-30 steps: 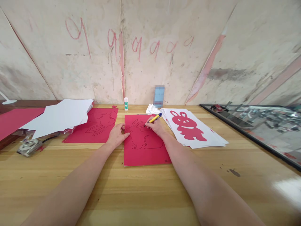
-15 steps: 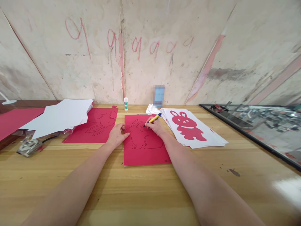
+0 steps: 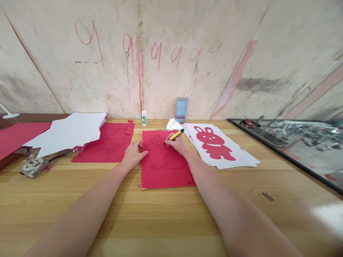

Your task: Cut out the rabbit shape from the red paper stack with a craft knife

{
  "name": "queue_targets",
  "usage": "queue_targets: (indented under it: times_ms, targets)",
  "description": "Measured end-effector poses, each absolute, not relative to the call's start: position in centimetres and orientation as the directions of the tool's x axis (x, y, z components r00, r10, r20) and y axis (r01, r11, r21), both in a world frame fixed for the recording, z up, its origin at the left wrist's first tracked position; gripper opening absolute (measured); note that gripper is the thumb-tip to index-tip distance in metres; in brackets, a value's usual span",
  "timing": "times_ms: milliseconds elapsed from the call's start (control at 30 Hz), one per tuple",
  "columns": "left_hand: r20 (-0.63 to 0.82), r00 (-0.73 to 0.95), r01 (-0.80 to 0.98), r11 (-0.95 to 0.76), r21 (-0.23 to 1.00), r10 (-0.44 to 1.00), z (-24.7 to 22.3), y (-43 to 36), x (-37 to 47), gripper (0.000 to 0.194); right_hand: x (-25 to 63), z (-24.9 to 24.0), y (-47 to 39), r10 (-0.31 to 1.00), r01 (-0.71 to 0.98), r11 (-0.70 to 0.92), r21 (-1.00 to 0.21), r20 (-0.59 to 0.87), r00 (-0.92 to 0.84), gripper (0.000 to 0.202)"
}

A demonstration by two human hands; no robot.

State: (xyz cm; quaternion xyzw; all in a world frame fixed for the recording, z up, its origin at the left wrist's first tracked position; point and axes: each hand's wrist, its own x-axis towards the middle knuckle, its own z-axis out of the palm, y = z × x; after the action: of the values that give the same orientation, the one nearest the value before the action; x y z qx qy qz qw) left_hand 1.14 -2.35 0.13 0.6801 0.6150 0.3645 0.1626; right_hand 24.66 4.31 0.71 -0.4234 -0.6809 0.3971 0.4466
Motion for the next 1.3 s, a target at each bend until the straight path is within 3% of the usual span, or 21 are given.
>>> queue_targets:
  times_ms: [1300]
  targets:
    - [0.288,-0.013,0.727,-0.189,0.661,0.957,0.30,-2.41,1.10,0.049,24.50,1.06,3.97,0.934,0.225,0.314,-0.922,0.257,-0.248,0.014]
